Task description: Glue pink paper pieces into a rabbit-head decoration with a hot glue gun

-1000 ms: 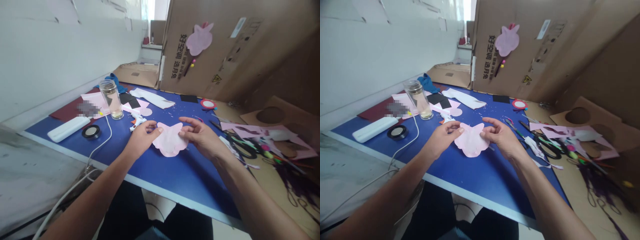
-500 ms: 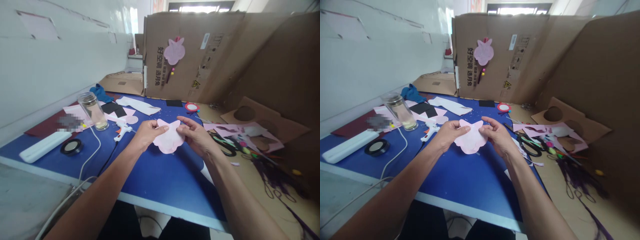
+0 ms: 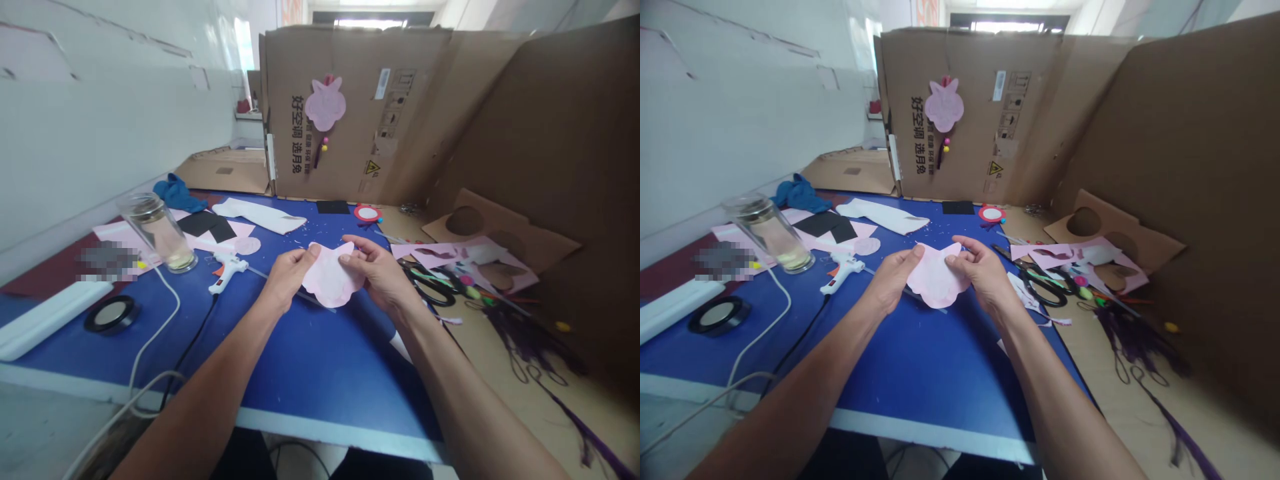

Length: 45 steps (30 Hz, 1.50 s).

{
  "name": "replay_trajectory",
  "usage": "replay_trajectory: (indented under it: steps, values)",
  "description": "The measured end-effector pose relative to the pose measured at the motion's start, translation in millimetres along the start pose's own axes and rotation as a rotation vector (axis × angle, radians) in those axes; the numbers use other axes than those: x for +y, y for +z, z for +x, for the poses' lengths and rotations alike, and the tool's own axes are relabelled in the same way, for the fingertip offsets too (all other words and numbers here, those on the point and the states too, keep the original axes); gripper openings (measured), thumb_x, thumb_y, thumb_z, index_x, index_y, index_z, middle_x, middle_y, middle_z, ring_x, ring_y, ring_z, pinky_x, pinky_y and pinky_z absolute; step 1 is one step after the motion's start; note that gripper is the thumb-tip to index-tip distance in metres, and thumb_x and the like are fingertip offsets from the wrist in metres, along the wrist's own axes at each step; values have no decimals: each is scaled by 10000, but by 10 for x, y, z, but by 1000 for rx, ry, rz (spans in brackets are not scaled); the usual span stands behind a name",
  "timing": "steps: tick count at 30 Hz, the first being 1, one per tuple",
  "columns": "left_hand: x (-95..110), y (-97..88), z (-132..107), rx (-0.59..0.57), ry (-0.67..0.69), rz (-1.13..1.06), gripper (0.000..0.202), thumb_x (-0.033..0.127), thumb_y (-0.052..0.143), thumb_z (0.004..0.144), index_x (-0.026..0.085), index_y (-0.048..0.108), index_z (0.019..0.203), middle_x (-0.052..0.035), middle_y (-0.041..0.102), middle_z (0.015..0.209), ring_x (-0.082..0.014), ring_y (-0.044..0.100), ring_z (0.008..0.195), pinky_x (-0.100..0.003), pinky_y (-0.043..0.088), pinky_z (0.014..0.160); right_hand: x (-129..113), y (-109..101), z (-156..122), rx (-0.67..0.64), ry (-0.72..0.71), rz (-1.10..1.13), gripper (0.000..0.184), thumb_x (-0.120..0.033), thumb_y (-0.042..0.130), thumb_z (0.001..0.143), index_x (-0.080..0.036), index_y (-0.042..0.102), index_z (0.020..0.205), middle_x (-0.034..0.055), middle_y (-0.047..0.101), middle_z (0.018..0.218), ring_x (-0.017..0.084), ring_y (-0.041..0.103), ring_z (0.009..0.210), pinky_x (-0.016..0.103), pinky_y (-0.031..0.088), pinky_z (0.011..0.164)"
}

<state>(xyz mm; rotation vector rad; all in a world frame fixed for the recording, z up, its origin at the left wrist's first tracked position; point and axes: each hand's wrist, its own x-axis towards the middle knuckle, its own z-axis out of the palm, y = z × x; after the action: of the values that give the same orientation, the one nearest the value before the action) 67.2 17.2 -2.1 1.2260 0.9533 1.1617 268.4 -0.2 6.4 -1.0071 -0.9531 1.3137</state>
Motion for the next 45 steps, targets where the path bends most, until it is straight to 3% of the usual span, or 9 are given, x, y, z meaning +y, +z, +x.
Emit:
replay_trajectory:
  steps: [6, 12, 14, 19, 22, 27, 35, 41, 45]
  values:
    - [-76, -17, -8, -4, 17, -33, 570, 621, 1019, 629, 194, 642, 656, 22, 618, 651, -123, 519, 620, -274, 386, 617, 21, 3, -8, -1, 5, -24, 721, -390, 1065, 607, -263, 772, 1252, -32, 750, 843, 157, 634, 676, 301, 500, 613]
    - [-61, -81, -8, -73, 2, -134, 671, 821, 892, 744, 167, 796, 862, -60, 757, 802, -170, 644, 726, -302, 488, 702, -4, 36, -48, -14, -11, -35, 729, -385, 1058, 621, -252, 757, 1271, -45, 717, 792, 150, 608, 647, 289, 481, 581]
    - [-50, -97, -4, -75, 7, -134, 676, 817, 886, 758, 160, 813, 902, -69, 771, 820, -178, 664, 744, -302, 496, 705, -8, 49, -59, -26, -14, -49, 735, -394, 1051, 630, -255, 748, 1285, -40, 727, 807, 154, 620, 653, 288, 474, 576]
    - [-37, -87, -7, -47, -35, -78, 538, 607, 1037, 632, 166, 778, 801, -23, 733, 731, -148, 615, 645, -292, 466, 643, 3, 59, -64, -40, -14, -80, 727, -414, 1041, 641, -253, 745, 1285, -37, 722, 790, 153, 605, 620, 289, 440, 549]
    - [-26, -73, -16, -55, -47, -77, 481, 544, 1032, 646, 162, 773, 785, -33, 742, 737, -155, 632, 655, -303, 485, 665, 23, 46, -56, -36, -14, -69, 736, -412, 1045, 635, -250, 743, 1286, -30, 735, 812, 157, 619, 639, 298, 457, 580]
    - [-7, -76, -24, -47, -42, -91, 486, 581, 988, 697, 159, 795, 841, -54, 773, 799, -164, 656, 693, -301, 486, 676, 37, 51, -57, -33, -30, -52, 754, -419, 1057, 626, -254, 748, 1295, -28, 745, 842, 160, 638, 678, 303, 482, 636]
    - [-78, -34, -34, -30, 10, -8, 552, 590, 1013, 634, 190, 633, 634, 24, 611, 629, -124, 529, 609, -276, 389, 614, 27, 133, -93, -60, 15, -48, 776, -374, 1090, 549, -264, 765, 1245, -21, 781, 810, 176, 692, 687, 302, 541, 668]
    - [-65, -42, -44, -116, -29, -61, 632, 792, 861, 788, 169, 782, 859, -39, 719, 777, -152, 584, 670, -284, 434, 631, 23, 105, -92, 11, 13, -95, 811, -322, 1071, 521, -265, 760, 1268, -11, 792, 798, 207, 706, 684, 321, 554, 633]
    - [-25, -42, -48, -102, -3, -10, 533, 652, 973, 712, 183, 723, 739, 11, 649, 691, -128, 536, 641, -271, 414, 626, 23, 103, -85, 54, -6, -99, 804, -313, 1063, 519, -246, 765, 1263, -39, 756, 737, 172, 662, 621, 300, 527, 602]
